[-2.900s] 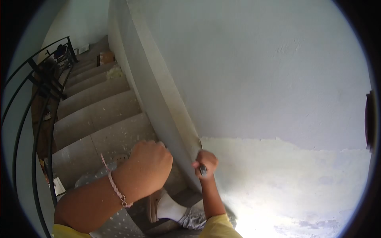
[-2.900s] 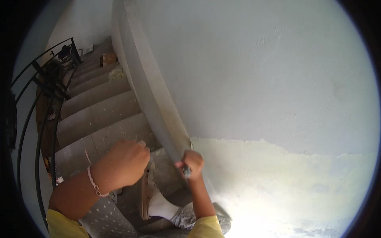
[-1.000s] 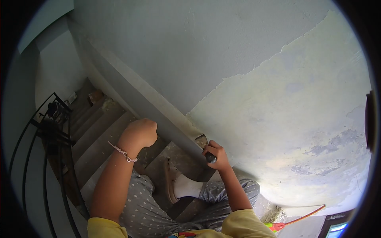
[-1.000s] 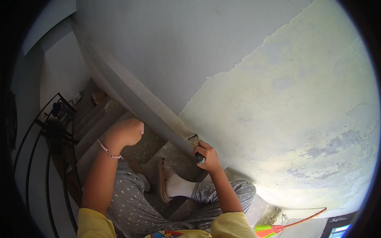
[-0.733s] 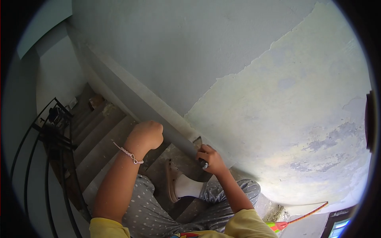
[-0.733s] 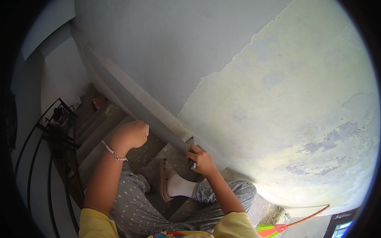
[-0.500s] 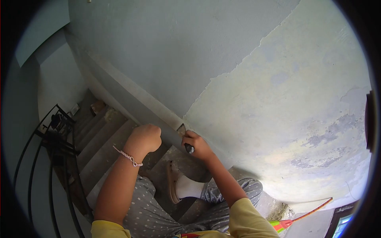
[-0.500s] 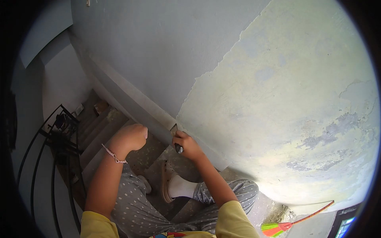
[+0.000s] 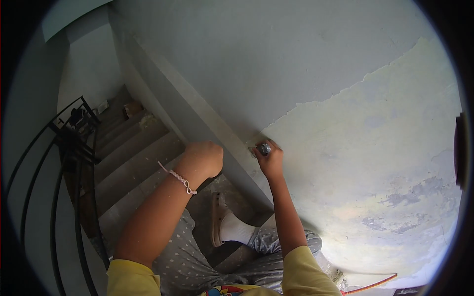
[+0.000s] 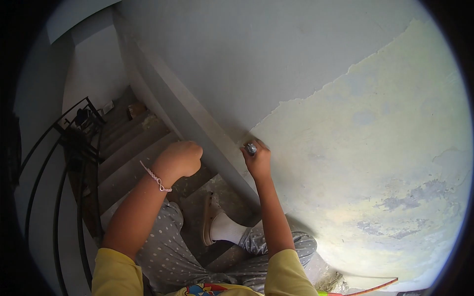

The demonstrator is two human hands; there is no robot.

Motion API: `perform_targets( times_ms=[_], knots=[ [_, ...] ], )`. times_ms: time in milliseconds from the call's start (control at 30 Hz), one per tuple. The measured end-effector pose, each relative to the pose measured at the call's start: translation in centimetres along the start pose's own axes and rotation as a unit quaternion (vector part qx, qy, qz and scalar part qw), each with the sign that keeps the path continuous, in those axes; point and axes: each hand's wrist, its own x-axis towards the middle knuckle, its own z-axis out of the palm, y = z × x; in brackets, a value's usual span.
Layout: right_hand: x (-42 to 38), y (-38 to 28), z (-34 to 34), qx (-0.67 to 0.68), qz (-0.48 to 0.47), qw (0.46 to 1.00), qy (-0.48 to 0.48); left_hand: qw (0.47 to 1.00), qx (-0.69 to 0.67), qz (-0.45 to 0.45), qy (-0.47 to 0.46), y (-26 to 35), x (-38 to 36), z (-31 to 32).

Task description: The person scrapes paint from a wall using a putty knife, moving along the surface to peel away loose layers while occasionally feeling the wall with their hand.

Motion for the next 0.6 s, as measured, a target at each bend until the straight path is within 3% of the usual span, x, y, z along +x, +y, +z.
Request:
perform_targets(
  times_ms=[200, 300, 600],
  knots=[
    [1.1, -1.0, 0.4, -0.012, -0.049, 0.998, -0.048, 1.000, -0.020, 0.003, 0.015, -0.7, 0.2, 1.0],
    [0.4, -0.9, 0.6, -0.039, -0.004, 0.998, -0.056, 1.000, -0.021, -0.004, 0.020, -1.6, -0.1, 0.9],
    [0.2, -0.8, 0.1, -0.014, -0.051, 0.998, -0.020, 0.999, 0.017, -0.025, -0.012, -3.5, -0.7, 0.8]
  ],
)
